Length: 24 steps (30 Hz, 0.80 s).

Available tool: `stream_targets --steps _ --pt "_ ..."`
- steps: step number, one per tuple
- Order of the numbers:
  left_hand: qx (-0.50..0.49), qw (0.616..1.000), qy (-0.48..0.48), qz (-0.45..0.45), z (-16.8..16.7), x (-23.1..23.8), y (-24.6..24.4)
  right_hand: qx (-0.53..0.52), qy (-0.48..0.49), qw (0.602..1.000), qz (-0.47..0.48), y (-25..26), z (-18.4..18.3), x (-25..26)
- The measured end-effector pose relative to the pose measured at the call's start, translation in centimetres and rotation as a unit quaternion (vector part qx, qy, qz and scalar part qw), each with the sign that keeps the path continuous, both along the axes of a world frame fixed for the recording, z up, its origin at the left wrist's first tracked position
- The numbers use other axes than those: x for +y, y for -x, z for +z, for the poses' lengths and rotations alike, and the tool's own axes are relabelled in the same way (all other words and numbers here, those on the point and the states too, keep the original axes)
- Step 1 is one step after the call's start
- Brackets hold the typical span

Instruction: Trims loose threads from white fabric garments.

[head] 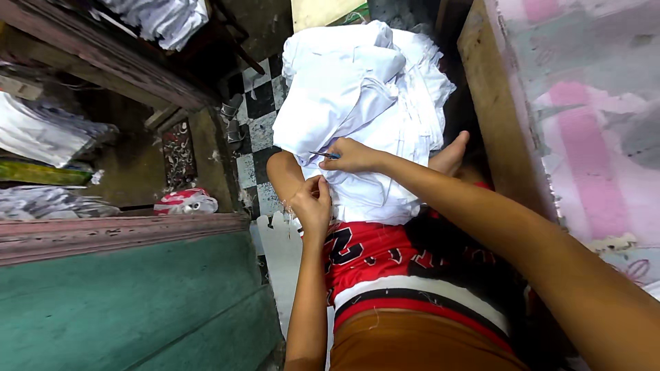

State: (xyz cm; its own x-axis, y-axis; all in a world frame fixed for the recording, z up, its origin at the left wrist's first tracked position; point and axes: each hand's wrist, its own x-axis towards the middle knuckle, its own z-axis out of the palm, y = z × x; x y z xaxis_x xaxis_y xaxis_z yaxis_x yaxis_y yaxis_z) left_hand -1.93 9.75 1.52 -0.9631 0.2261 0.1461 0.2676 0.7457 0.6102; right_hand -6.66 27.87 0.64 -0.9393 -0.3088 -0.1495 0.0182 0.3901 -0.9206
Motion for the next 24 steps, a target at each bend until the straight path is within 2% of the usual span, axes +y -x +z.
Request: stream_targets --steps 2,5,10,12,17,19,21,22,24 --pt "0.017 1.0 -0.004 0.006 -0.2 -0.4 0.0 0.0 -0.004 1.0 0.004 0.0 0.0 0.2" --pt "-0.014 0.998 -0.037 0.039 -0.6 -1.3 0.1 -0.003 0.007 1.0 0.009 -0.1 -0.1 0.3" --pt "-0.108 0.967 -0.21 0.096 -1.6 -1.9 -0.3 0.003 0.014 1.0 0.021 -0.2 -0.5 0.3" --pt "-0.134 0.959 -0.238 0.082 -1.3 -1.5 -0.6 0.002 0.015 1.0 0.025 -0.3 -0.4 0.4" --pt "-0.041 0.971 -0.232 0.029 -2.1 -0.6 -0.4 0.02 0.022 0.999 0.031 -0.2 -0.8 0.4" --pt "-0.044 0.964 -0.26 0.024 -1.7 -0.4 -0.1 0.022 0.025 0.999 0.029 -0.2 -1.1 0.5" --pt "-0.127 0.939 -0.32 0.018 -0.6 -0.4 0.0 0.015 0.039 0.999 0.024 -0.3 -1.2 0.8" --pt "-0.179 0.91 -0.373 0.01 -0.2 -0.7 0.1 0.008 0.049 0.999 0.02 -0.3 -1.2 0.9" --pt "-0.251 0.826 -0.505 0.004 -0.2 -1.5 0.5 -0.003 0.064 0.998 0.017 -0.3 -1.2 1.1"
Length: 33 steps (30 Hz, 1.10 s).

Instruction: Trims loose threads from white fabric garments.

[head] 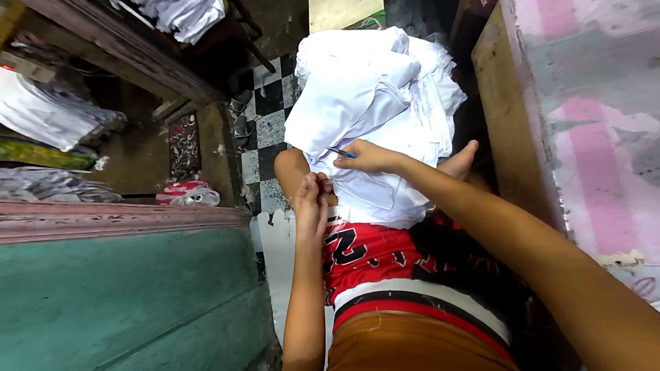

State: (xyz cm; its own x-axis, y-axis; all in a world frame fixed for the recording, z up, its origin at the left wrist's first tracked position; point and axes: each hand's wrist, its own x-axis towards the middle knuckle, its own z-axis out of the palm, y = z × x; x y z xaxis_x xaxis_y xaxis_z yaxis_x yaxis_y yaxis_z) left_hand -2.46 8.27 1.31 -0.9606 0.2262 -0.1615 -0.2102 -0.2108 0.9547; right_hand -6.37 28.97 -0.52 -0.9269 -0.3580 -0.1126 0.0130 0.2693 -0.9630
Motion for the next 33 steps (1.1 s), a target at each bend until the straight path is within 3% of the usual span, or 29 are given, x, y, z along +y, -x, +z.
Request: stream_targets --steps 2,3,6,10,14,16,20,24,29,33 --pt "-0.024 0.997 -0.061 0.026 -0.2 -0.2 0.3 -0.005 0.001 1.0 0.003 -0.1 0.1 0.2" --pt "-0.011 0.999 -0.041 0.031 -0.1 -0.2 0.4 -0.009 0.001 1.0 0.004 -0.2 0.3 0.3" --pt "0.113 0.984 0.136 0.005 -0.4 -0.5 0.2 -0.011 0.007 1.0 0.0 -0.3 0.4 0.4" --pt "0.291 0.899 0.325 -0.027 -1.5 -0.4 0.0 -0.02 0.025 0.999 -0.005 -0.4 0.2 0.4" --pt "0.397 0.831 0.388 -0.004 -2.1 0.2 0.1 -0.017 0.02 1.0 0.001 -0.3 0.0 0.3" --pt "0.387 0.838 0.385 -0.01 -2.1 0.2 0.1 -0.017 0.019 1.0 0.006 -0.2 -0.1 0.2" --pt "0.284 0.908 0.306 -0.035 -2.1 -0.1 0.2 -0.019 0.022 1.0 0.006 -0.1 -0.2 0.4" --pt "0.232 0.934 0.268 -0.051 -1.9 -0.3 0.2 -0.02 0.02 1.0 0.012 -0.2 -0.3 0.6" --pt "0.231 0.934 0.257 -0.091 -2.1 -0.4 0.4 -0.029 0.04 0.999 0.011 -0.2 -0.4 0.9" --pt "0.309 0.903 0.297 -0.044 -2.7 0.0 0.2 -0.034 0.04 0.999 0.014 -0.3 -0.5 1.0"
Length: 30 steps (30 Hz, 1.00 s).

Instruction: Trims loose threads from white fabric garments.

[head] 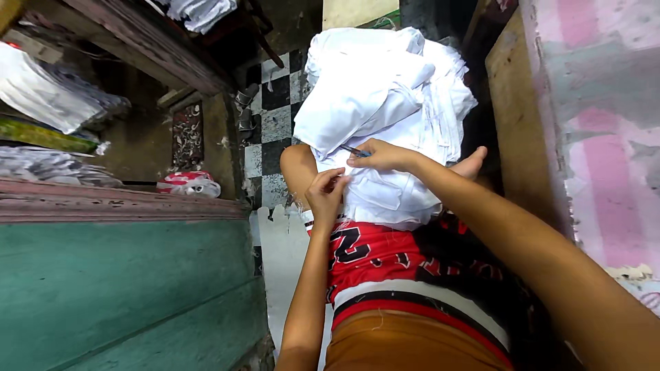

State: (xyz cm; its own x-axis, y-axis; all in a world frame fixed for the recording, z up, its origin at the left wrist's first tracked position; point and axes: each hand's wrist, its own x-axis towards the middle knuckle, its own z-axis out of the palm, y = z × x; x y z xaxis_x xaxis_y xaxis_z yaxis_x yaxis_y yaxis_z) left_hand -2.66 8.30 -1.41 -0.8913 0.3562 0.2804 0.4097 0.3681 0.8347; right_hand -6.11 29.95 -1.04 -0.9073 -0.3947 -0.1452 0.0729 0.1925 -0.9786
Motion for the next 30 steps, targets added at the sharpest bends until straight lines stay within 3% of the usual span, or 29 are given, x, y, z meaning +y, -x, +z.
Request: stream_targets --steps 3,10,13,17,20,24,30 --pt "0.036 0.999 0.02 0.016 0.0 0.2 -0.2 0.005 0.0 1.0 0.001 0.1 -0.4 0.0" --pt "-0.047 0.998 -0.028 -0.011 0.1 -0.1 -0.1 0.013 -0.002 1.0 -0.009 0.2 -0.6 0.2" --pt "-0.096 0.995 -0.035 -0.005 0.7 0.0 0.0 0.084 -0.067 0.994 -0.034 0.1 -1.0 0.6" --pt "-0.116 0.99 -0.075 0.028 0.6 0.7 0.8 0.222 -0.277 0.935 -0.015 0.0 1.6 1.9" --pt "-0.148 0.988 -0.042 0.001 1.8 0.3 0.4 0.292 -0.395 0.87 0.029 -0.7 4.6 2.0" --pt "-0.177 0.981 -0.081 -0.01 2.1 0.8 1.6 0.316 -0.472 0.817 0.099 -1.0 6.5 0.8" --pt "-0.201 0.976 -0.076 -0.033 2.5 0.5 2.2 0.298 -0.5 0.803 0.129 -0.7 7.2 0.3"
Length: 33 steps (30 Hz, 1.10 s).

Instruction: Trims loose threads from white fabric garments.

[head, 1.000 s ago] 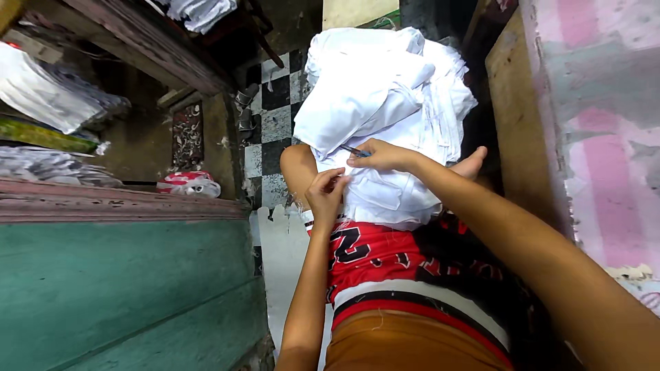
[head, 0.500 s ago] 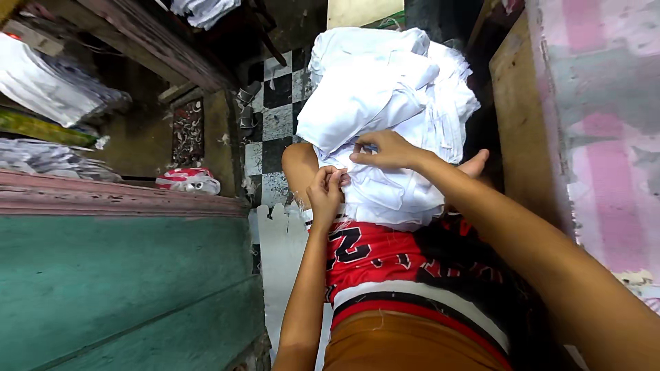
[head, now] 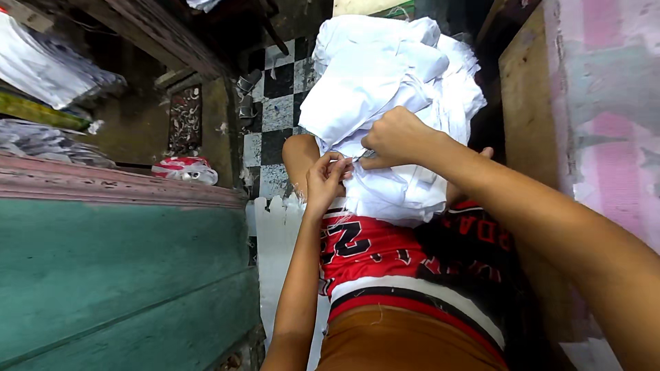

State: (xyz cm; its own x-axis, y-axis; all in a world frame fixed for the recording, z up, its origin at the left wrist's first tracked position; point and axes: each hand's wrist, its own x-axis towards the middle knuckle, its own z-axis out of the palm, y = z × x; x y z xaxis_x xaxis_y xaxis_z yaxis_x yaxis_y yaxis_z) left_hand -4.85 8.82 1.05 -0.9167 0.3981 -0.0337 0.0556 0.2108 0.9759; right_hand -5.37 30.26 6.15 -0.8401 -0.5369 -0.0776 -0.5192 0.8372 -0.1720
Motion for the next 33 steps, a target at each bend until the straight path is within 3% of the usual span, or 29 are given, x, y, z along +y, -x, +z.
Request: stream_targets --steps 15,33 --pt "-0.009 1.0 0.009 -0.005 0.0 0.5 0.0 -0.011 -0.05 0.998 0.045 0.1 1.3 -1.3" --pt "-0.028 1.0 -0.009 -0.005 0.3 0.4 -0.1 -0.022 -0.058 0.998 0.029 -0.5 1.8 -1.4"
